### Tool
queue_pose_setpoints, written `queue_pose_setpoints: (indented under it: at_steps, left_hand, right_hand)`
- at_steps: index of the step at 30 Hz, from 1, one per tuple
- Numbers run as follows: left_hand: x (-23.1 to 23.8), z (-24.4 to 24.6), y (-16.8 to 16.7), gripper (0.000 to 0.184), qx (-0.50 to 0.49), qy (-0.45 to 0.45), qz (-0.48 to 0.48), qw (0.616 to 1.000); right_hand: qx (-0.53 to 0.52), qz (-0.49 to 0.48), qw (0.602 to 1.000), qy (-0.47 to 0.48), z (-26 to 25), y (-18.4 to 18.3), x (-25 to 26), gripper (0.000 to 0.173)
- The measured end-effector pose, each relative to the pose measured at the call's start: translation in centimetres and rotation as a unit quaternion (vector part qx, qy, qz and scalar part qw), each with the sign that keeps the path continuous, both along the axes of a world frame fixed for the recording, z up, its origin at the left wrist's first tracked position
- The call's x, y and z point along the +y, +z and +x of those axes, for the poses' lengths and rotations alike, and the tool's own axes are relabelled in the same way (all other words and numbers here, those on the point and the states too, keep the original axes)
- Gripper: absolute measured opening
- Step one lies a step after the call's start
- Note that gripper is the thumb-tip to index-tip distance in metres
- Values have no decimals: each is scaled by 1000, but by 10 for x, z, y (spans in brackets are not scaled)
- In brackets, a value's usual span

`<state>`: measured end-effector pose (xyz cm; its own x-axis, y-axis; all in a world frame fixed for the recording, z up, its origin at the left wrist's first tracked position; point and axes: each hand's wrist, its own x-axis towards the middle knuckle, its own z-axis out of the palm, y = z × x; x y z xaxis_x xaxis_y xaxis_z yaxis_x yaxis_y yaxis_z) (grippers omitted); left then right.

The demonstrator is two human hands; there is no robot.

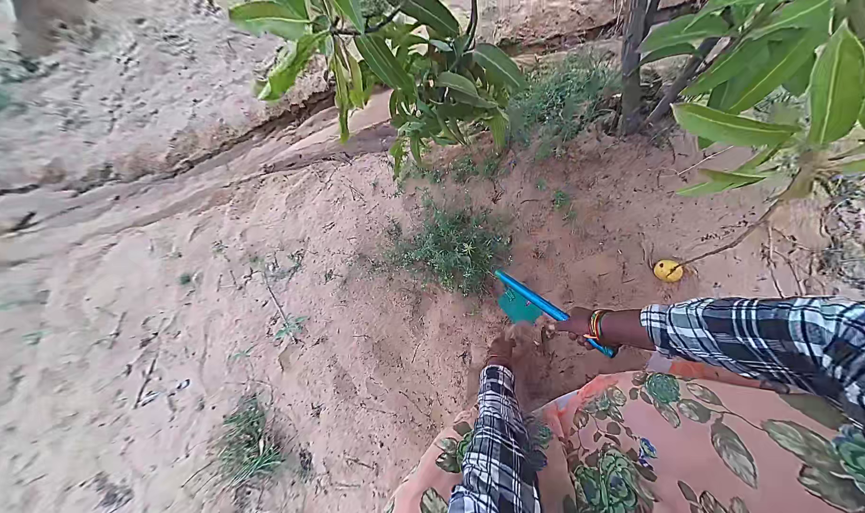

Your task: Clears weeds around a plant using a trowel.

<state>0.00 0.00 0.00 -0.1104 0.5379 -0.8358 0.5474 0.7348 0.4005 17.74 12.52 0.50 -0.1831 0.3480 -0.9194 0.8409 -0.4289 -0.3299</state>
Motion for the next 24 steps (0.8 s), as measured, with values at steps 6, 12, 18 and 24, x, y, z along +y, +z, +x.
queue_pose_setpoints:
  at_steps: [6,12,18,24]
  left_hand:
    - [64,-21,-51,64,21,203,88,975]
    - [86,4,6,75,-192,392,95,895]
    - [85,-19,30,60,-71,372,227,897]
    - [75,-92,24,50,8,374,214,902]
  right_hand:
    - [0,6,1000,-12,-9,6,1,45]
    - [1,70,994,86,-33,29,-40,61]
    - [175,95,975,101,-58,59,-44,67]
    - [173,238,933,208,-35,54,-3,52]
